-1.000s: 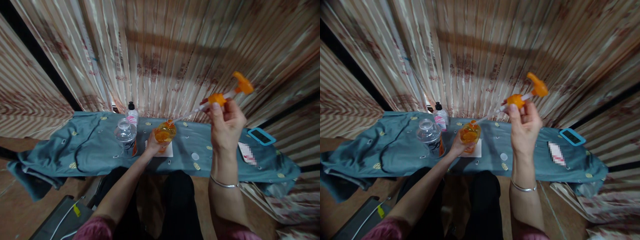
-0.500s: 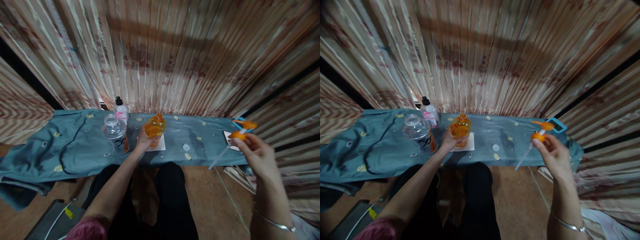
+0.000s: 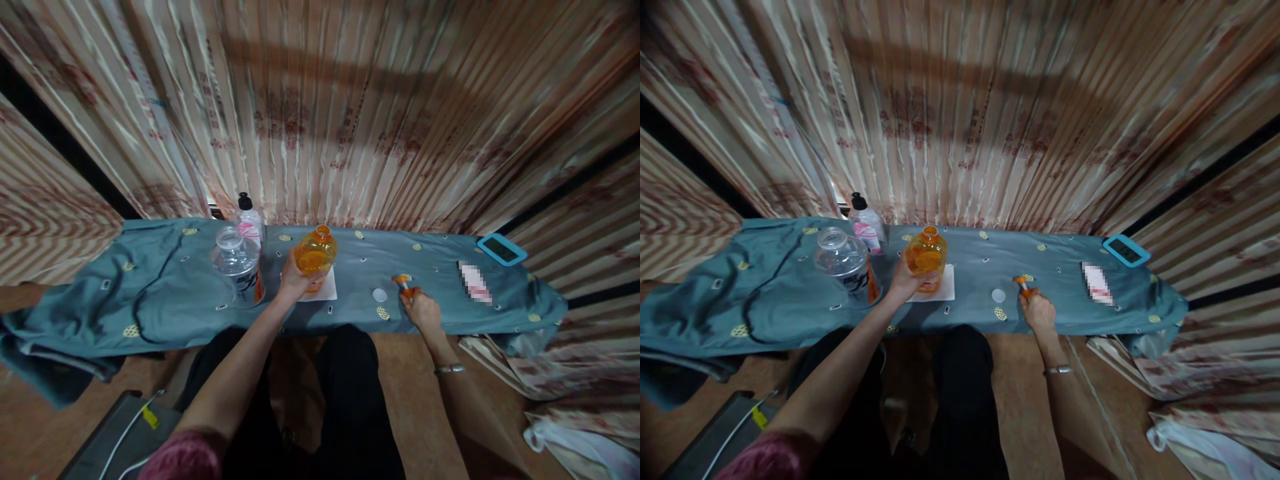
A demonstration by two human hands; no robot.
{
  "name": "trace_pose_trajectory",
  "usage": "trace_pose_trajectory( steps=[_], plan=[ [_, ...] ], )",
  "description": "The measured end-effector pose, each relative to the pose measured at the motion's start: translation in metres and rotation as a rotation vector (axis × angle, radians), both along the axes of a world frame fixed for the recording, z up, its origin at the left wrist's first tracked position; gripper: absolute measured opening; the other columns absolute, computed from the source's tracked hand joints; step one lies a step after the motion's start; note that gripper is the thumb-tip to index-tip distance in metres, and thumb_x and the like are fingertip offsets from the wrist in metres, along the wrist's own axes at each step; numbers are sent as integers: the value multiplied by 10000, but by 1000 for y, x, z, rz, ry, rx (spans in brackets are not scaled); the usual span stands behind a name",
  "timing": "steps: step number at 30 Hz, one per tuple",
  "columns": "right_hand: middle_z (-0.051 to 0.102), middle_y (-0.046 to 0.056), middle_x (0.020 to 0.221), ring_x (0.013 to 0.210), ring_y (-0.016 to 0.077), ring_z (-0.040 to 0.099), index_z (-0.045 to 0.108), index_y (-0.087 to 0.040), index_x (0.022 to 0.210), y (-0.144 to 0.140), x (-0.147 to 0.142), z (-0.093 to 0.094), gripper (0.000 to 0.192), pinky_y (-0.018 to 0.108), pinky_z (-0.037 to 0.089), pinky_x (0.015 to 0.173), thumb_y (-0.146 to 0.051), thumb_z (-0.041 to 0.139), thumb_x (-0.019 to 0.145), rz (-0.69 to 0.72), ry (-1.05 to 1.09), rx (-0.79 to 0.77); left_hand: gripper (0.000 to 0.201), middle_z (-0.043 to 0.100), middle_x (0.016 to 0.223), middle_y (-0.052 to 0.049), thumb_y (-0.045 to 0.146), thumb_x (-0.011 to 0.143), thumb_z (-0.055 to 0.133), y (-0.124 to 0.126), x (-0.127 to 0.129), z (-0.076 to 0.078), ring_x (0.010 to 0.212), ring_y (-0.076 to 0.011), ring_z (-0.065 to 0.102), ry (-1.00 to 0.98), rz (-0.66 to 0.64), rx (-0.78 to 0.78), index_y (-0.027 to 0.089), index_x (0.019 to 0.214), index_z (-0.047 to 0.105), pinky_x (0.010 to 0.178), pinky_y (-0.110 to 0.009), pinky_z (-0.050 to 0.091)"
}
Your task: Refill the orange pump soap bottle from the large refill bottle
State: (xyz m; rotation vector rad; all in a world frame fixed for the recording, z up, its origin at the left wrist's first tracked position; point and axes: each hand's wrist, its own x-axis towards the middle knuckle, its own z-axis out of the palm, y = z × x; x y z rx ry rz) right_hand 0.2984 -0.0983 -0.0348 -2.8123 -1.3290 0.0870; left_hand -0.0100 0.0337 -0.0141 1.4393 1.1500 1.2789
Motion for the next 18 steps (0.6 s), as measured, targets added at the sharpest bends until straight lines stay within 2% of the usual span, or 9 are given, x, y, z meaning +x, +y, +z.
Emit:
trace_pose_trajectory(
  steps=[3,8,13,18],
  plan=[
    [709,82,1012,911,207,696,591,-133,1211,3,7,-2,409,437,556,872,-461,507,983,-11,23,16,750,687,1120,-60,239,465,919,-1,0,2,1051,-276,675,2,4,-17,207,1113,543,964,-439,529],
    [715,63,1016,945,201,695,651,-155,1100,9,22,-8,351,419,564,863,-456,510,986,53,123,53,746,675,1178,-92,188,497,904,-4,-1,5,1096,-276,665,4,-7,9,193,1145,534,1000,-440,512],
    [648,117,1274,1175,252,627,587,-150,1256,14,31,-20,338,484,511,995,-345,544,984,94,140,145,787,652,1242,-101,184,520,890,-3,-2,2,1151,-278,643,-6,-12,42,206,1205,504,1050,-456,482],
    [613,130,1341,1243,276,590,542,-157,1324,11,32,-31,398,515,491,1029,-350,558,976,84,150,202,966,585,1348,-124,190,501,898,-1,-3,0,1270,-298,574,-22,-22,31,223,1337,414,1107,-460,438]
  ],
)
